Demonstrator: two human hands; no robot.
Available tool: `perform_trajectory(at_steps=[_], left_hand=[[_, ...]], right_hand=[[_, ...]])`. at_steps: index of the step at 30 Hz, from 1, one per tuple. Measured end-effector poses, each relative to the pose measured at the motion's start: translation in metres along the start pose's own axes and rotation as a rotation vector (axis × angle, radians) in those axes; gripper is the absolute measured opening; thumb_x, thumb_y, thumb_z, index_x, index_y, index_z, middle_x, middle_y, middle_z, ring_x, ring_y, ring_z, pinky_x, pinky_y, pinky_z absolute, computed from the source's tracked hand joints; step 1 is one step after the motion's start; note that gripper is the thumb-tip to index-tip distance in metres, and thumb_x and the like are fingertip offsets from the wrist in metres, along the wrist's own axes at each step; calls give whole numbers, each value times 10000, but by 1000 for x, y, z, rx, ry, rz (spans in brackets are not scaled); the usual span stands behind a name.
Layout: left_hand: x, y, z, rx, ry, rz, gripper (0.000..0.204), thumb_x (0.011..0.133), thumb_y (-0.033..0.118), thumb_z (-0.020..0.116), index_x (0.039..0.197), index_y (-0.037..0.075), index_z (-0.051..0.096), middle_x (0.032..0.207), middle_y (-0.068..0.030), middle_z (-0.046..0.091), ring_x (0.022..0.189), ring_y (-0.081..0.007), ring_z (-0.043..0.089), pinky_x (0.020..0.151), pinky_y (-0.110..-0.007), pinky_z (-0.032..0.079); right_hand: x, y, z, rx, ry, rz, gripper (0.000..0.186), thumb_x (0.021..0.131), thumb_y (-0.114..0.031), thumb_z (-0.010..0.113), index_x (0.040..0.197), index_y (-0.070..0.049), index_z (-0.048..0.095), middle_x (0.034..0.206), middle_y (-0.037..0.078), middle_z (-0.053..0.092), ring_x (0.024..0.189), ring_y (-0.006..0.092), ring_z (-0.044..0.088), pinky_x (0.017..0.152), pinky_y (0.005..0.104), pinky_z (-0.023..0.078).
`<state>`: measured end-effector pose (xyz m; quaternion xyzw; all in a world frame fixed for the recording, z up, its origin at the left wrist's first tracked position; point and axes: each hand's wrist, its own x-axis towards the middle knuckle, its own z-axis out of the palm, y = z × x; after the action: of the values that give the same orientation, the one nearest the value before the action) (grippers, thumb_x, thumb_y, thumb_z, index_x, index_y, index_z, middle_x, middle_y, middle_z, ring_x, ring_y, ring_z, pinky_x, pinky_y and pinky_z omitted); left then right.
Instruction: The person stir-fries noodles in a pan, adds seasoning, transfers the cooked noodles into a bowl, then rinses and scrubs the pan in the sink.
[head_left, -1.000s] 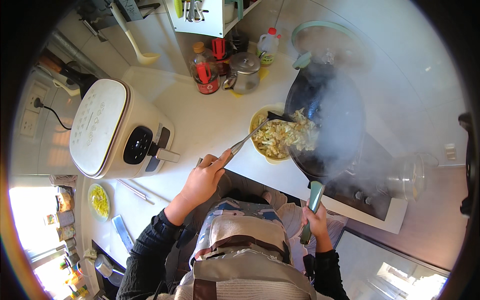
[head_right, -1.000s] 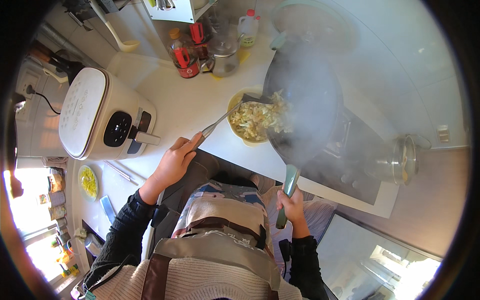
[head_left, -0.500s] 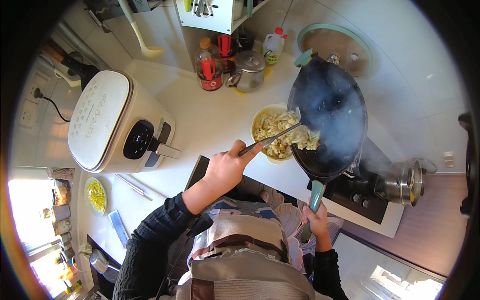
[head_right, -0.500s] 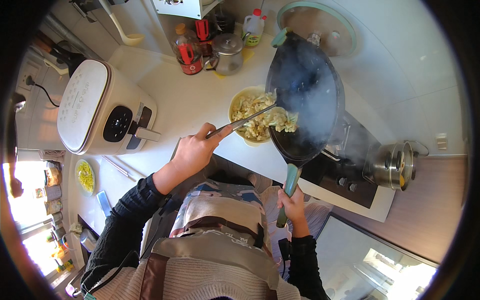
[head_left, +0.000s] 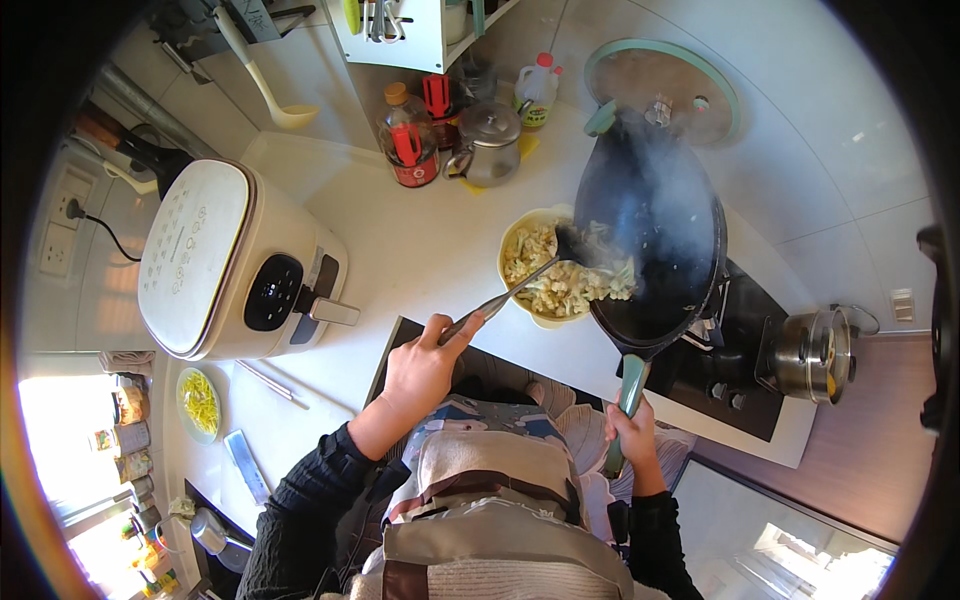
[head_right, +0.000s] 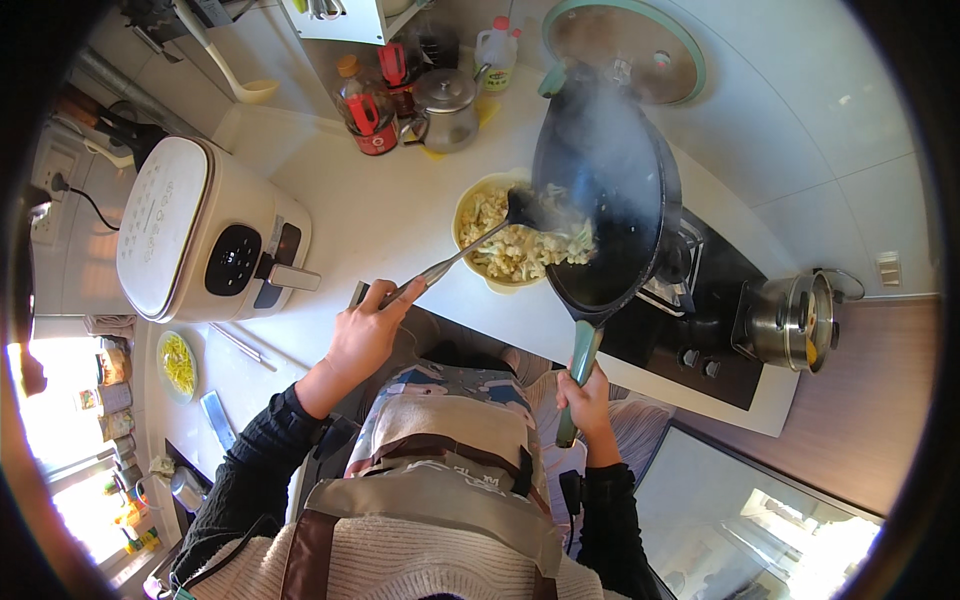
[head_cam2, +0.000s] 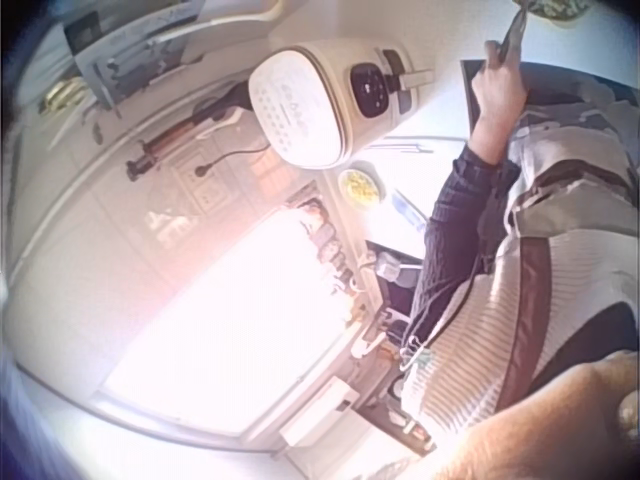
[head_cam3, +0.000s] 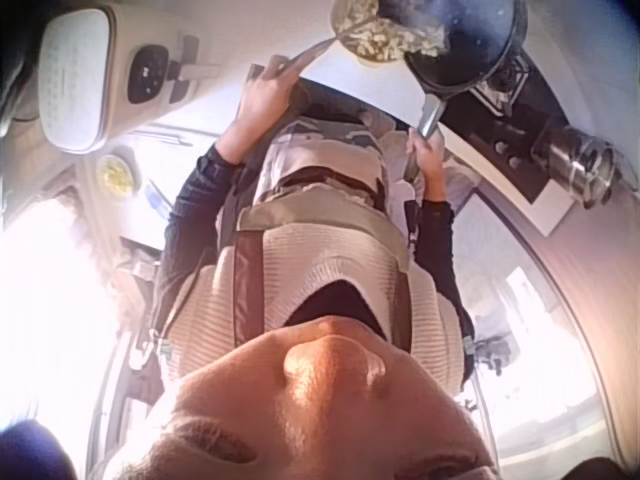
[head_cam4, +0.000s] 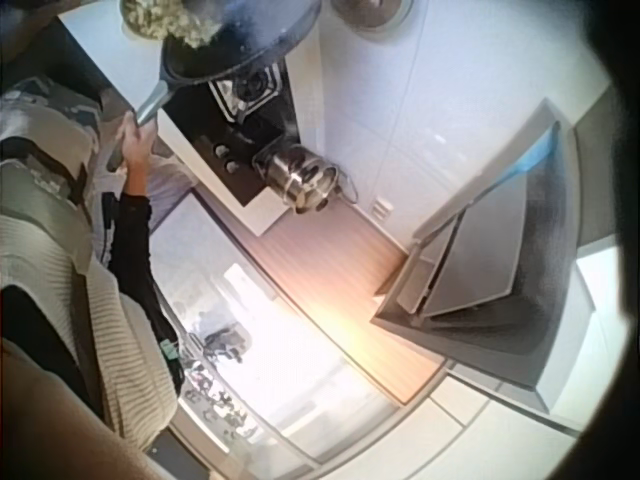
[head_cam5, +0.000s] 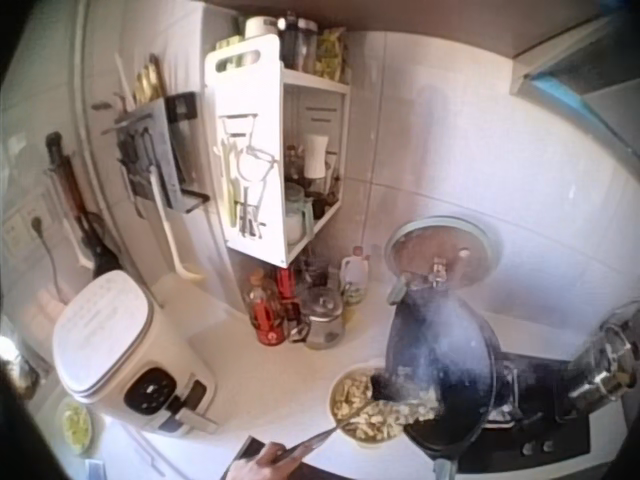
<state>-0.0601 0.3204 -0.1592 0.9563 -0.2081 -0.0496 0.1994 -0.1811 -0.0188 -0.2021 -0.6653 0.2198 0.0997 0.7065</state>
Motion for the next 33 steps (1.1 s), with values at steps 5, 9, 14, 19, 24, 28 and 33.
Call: perform_trajectory(at_steps=[5,9,14,19,24,28,33], left_hand=[[-9,1,-7,27,1,-38,605,842,66,636,1407,243,513,1045,-69,578,776,-280,670,618,-390,556],[-6,9,-21,-133,41,-63,551,846,64,641,1367,229,564,1040,-88,583,764,-299,660,665,-397,548],[53,6,-31,-353,52,124,545,855,62,635,1361,246,555,1017,-120,604,750,-347,641,674,-438,542],[91,-1,-38,-302,6,235,543,851,74,633,1359,247,551,990,-114,609,777,-336,637,662,-436,534],[63,10,-47,-125,-68,158,554,852,48,621,1363,250,546,972,-89,597,737,-334,636,663,-431,533],[46,11,-50,-22,-91,97,549,865,54,612,1369,260,541,994,-76,592,702,-328,636,639,-423,534],[28,2,-46,24,-56,89,550,869,56,611,1376,255,535,997,-70,585,685,-318,638,623,-415,533]], right_hand=[[0,-6,-5,-19,17,-39,174,890,18,555,1007,-42,441,681,27,491,480,101,472,464,264,428],[-2,-10,-8,-7,15,-19,190,892,33,556,1021,-39,436,706,36,503,484,103,478,462,265,427],[-3,-13,-6,-3,14,-19,180,892,31,563,1005,-42,443,684,28,493,485,101,482,462,263,426],[-3,-11,-7,-67,-8,-39,164,904,5,570,1003,-41,448,655,17,481,476,98,473,466,263,424],[0,-8,-3,-29,-19,-41,158,903,-21,569,995,-49,444,640,20,480,482,101,475,478,263,431],[4,-5,1,-18,-7,-32,154,902,-11,564,994,-45,446,642,22,482,477,101,475,471,268,429],[9,-1,1,3,14,-43,167,899,16,553,1007,-40,438,667,27,492,473,98,473,458,267,424]])
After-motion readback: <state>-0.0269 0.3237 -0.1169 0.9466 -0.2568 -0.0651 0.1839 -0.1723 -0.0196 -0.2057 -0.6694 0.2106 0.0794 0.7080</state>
